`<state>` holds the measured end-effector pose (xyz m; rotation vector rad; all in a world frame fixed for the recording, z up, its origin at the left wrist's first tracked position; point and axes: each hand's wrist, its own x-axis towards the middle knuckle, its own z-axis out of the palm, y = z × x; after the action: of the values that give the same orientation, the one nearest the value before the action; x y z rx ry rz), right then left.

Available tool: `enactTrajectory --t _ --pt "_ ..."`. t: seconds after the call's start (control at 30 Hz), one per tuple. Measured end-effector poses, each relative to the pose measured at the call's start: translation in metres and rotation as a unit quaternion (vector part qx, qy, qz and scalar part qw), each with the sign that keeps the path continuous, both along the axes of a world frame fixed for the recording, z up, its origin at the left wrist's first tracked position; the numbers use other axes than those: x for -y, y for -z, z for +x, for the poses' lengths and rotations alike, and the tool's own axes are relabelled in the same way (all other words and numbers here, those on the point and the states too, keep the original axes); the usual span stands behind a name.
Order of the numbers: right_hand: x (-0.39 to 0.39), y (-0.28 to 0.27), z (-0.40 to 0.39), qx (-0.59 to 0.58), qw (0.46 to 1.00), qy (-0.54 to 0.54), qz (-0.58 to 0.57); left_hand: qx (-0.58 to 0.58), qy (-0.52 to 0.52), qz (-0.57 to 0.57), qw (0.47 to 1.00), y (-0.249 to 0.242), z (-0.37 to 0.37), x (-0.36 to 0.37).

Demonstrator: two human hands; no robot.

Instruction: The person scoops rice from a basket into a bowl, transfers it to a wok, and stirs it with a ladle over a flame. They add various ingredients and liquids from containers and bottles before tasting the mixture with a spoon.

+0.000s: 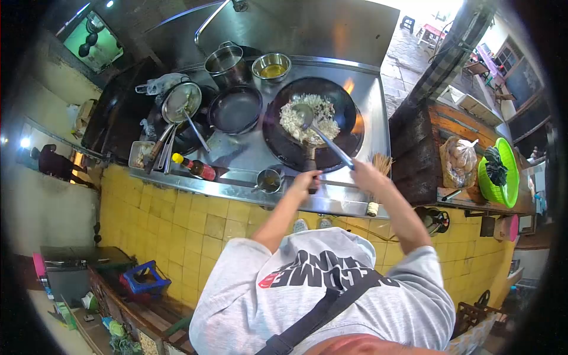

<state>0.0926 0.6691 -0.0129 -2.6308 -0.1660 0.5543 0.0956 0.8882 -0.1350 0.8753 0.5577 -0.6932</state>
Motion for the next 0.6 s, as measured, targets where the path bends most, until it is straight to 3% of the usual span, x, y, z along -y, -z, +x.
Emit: enactTrajectory --t 0.03,0.07,0.1,0.13,0.17,0.23,0.3,0.37,0.4,0.43,0.5,0.57,0.6 --pt "0.015 -0.03 -0.008 0.019 0.997 -0.044 -0.057 -0.006 -0.025 0.013 1.0 -0.034 -0.01 0.023" --pt "0.016 -0.079 -0.02 0.012 0.986 -0.049 -0.159 -0.032 -0.062 -0.127 0.989 -0.082 -0.02 0.038" --pt "0.032 -0.08 -0.027 0.108 0.974 -0.091 -0.176 -0.094 -0.039 -0.32 0.942 -0.127 -0.026 0.043" --pt "0.024 -0.119 -0.035 0.061 0.96 -0.112 -0.25 -0.089 -0.023 -0.303 0.949 -0.163 -0.034 0.046" --pt "0.029 -0.122 -0.038 0.058 0.96 -0.11 -0.252 -0.087 -0.008 -0.288 0.954 -0.18 -0.042 0.045" --pt "0.038 -0.119 -0.055 0.138 0.948 -0.168 -0.233 -0.092 -0.01 -0.284 0.954 -0.16 -0.028 0.029" --pt "0.038 -0.121 -0.066 0.135 0.951 -0.159 -0.229 -0.044 -0.012 -0.278 0.96 -0.085 -0.017 0.008" --pt "0.032 -0.122 -0.072 0.127 0.959 -0.131 -0.218 -0.071 -0.043 -0.17 0.982 -0.051 -0.028 0.003" --pt "0.029 -0.118 -0.075 0.112 0.959 -0.121 -0.229 -0.034 -0.012 -0.093 0.995 -0.079 -0.048 0.015" --pt "0.028 -0.105 -0.075 0.115 0.955 -0.118 -0.247 -0.05 -0.023 -0.113 0.992 -0.094 -0.064 0.026" --pt "0.02 -0.093 -0.077 0.098 0.961 -0.089 -0.241 -0.092 0.049 -0.119 0.987 -0.146 -0.085 0.035" --pt "0.014 -0.097 -0.074 0.071 0.967 -0.078 -0.233 0.023 0.112 -0.1 0.988 -0.148 -0.071 0.03" --pt "0.014 -0.097 -0.077 0.04 0.97 -0.073 -0.229 0.022 0.063 -0.072 0.995 -0.137 -0.054 0.026"
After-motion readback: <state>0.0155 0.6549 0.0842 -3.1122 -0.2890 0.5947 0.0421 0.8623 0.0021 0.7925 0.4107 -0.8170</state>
